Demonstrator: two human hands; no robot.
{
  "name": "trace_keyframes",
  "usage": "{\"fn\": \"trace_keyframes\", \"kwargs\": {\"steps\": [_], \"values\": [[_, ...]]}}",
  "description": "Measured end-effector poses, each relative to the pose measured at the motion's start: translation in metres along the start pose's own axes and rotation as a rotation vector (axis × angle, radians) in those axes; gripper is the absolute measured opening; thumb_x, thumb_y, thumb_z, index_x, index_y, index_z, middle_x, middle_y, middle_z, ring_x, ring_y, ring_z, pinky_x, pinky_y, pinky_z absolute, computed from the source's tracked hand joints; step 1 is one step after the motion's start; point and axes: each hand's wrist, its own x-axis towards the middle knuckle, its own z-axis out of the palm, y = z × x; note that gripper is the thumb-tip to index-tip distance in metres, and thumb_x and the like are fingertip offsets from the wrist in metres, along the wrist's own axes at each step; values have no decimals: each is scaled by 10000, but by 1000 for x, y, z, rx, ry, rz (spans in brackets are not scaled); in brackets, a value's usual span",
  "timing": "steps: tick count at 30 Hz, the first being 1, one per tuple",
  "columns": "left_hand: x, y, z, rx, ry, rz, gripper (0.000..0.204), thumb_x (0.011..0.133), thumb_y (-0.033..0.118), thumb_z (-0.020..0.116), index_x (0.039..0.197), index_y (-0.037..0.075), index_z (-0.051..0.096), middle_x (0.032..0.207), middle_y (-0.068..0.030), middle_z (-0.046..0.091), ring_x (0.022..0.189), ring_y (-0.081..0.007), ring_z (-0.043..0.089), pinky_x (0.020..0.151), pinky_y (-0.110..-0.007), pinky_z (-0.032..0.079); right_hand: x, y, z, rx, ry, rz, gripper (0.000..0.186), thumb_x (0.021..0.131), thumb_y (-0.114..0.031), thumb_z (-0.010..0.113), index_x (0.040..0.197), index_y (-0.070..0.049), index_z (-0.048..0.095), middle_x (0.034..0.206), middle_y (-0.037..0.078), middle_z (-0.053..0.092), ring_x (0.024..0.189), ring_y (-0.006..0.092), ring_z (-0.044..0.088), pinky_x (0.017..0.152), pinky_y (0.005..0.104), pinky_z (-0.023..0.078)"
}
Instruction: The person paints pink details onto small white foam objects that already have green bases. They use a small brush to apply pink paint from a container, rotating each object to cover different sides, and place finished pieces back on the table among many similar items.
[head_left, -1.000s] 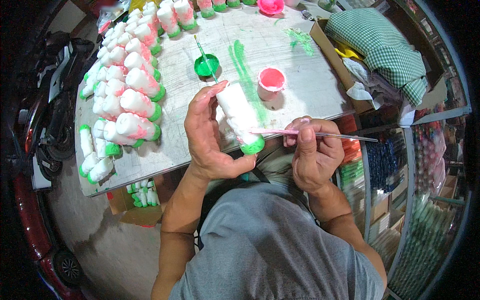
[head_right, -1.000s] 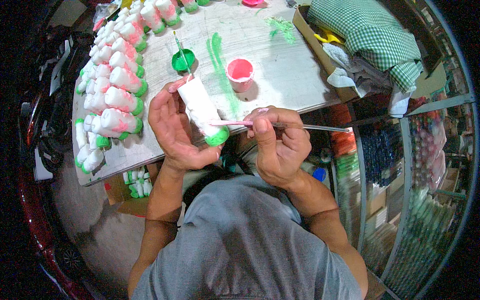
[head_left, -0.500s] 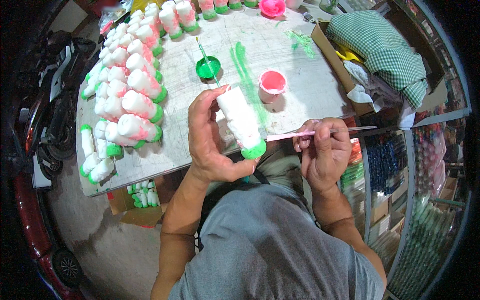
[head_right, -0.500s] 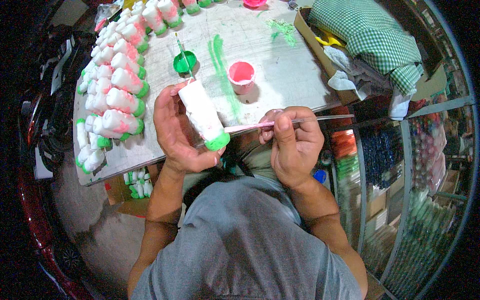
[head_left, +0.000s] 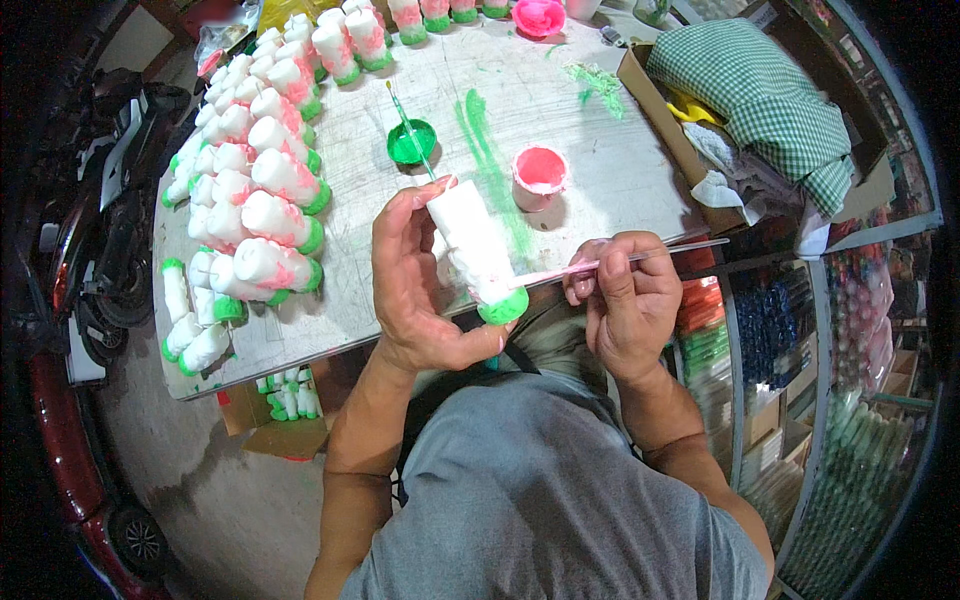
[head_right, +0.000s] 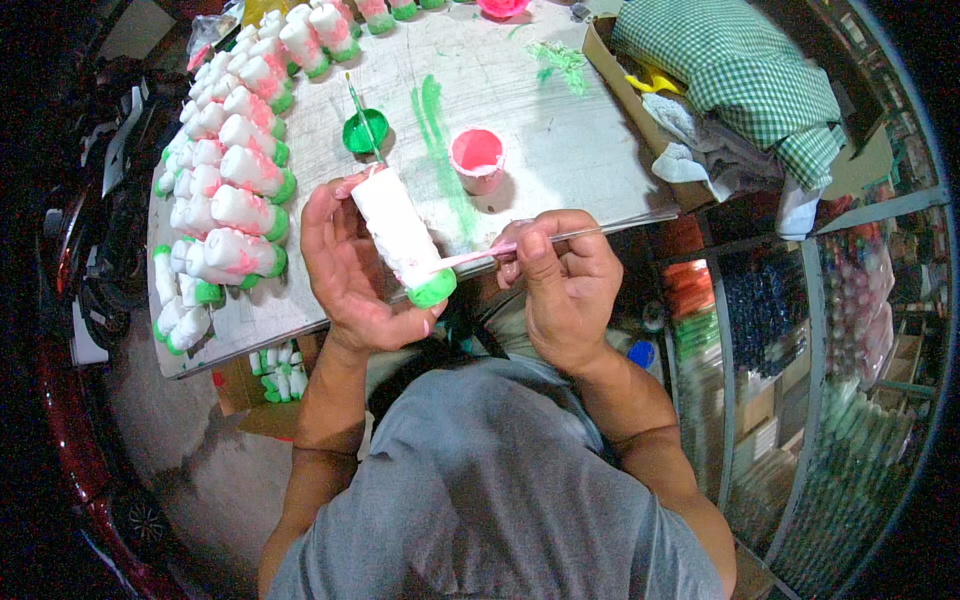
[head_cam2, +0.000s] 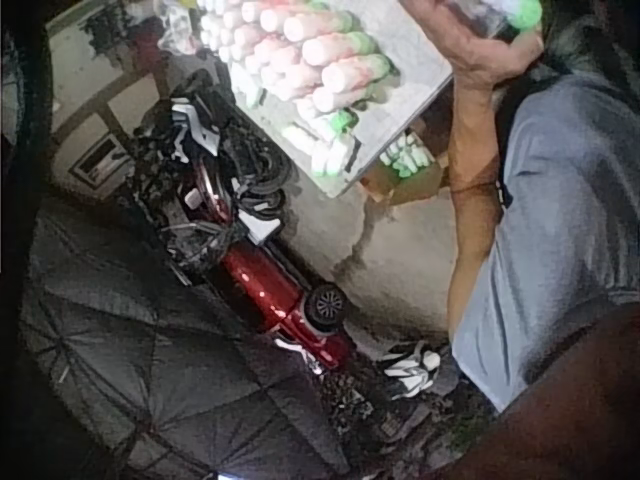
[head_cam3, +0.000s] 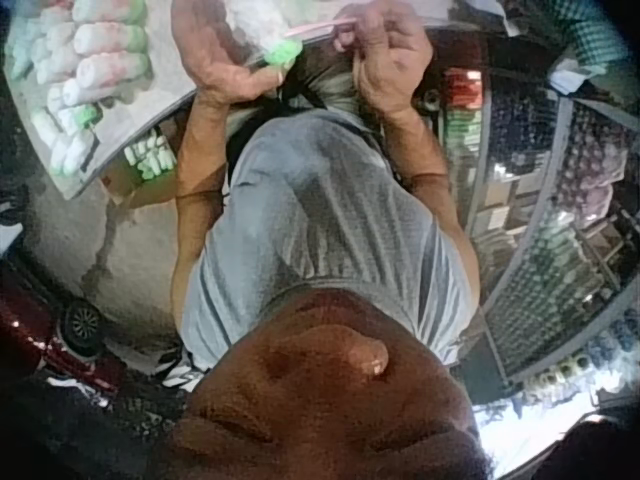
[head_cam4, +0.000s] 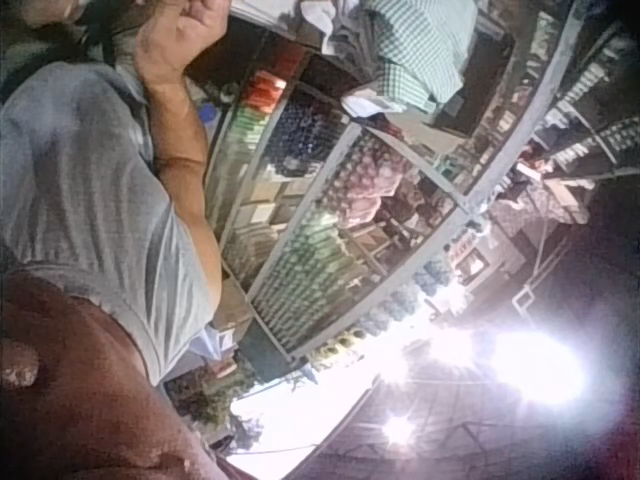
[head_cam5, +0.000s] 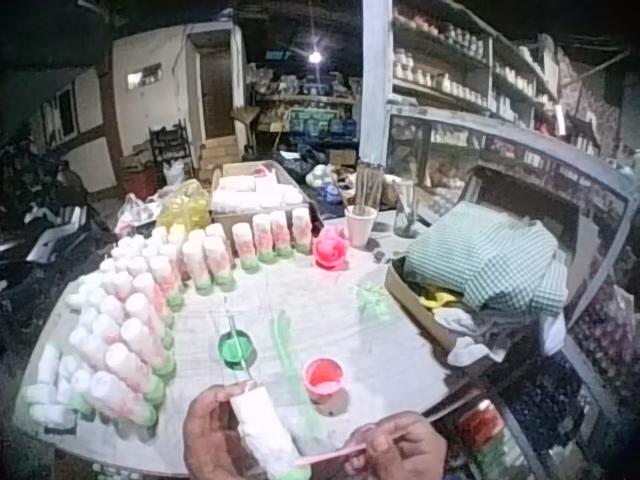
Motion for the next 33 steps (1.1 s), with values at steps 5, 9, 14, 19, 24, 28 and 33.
{"fn": "trace_keyframes", "kwargs": {"steps": [5,9,14,19,24,28,33], "values": [[0,-2,-1,6,-3,28,1193,611,273,872,1564,-20,216,1484,-208,437,1403,-364,447,1202,-477,322,1,-4,1,30,46,7,168,1036,-148,634,1074,-6,554,927,143,694,700,121,605,637,283,542],[1,-2,0,12,5,32,1204,605,286,880,1561,-23,217,1477,-205,440,1395,-371,453,1201,-482,322,-1,1,0,-17,28,16,162,1037,-144,633,1075,-6,555,929,143,697,700,120,608,634,279,544],[-1,-2,-1,-27,-1,-21,1222,595,280,887,1567,-24,211,1485,-212,438,1395,-367,459,1203,-472,319,1,-4,1,16,73,14,152,1037,-135,631,1068,-5,558,921,137,699,702,115,608,641,276,546],[-4,1,-1,-16,18,-84,1238,583,274,887,1570,-43,211,1494,-209,427,1396,-345,459,1194,-452,328,-1,1,-1,-37,41,7,161,1039,-145,629,1062,-3,557,929,139,700,705,117,609,647,274,546],[-5,0,-4,91,11,-37,1214,567,271,881,1556,-67,264,1486,-196,402,1382,-329,464,1183,-447,339,-1,-2,4,11,28,-27,157,1041,-142,625,1057,-2,556,929,142,701,711,120,611,651,269,539],[-3,4,-7,149,-15,-57,1158,554,256,865,1525,-59,318,1446,-180,394,1362,-335,478,1178,-449,346,0,-2,0,-68,59,-31,152,1040,-138,626,1056,-3,560,921,149,696,722,125,613,656,268,534],[-1,-1,-3,45,25,-16,1106,530,217,847,1486,-20,344,1423,-175,402,1358,-339,480,1178,-450,343,39,-25,-11,-376,87,-346,136,1003,-118,679,1023,-1,613,901,108,700,699,125,596,647,260,507]]}}
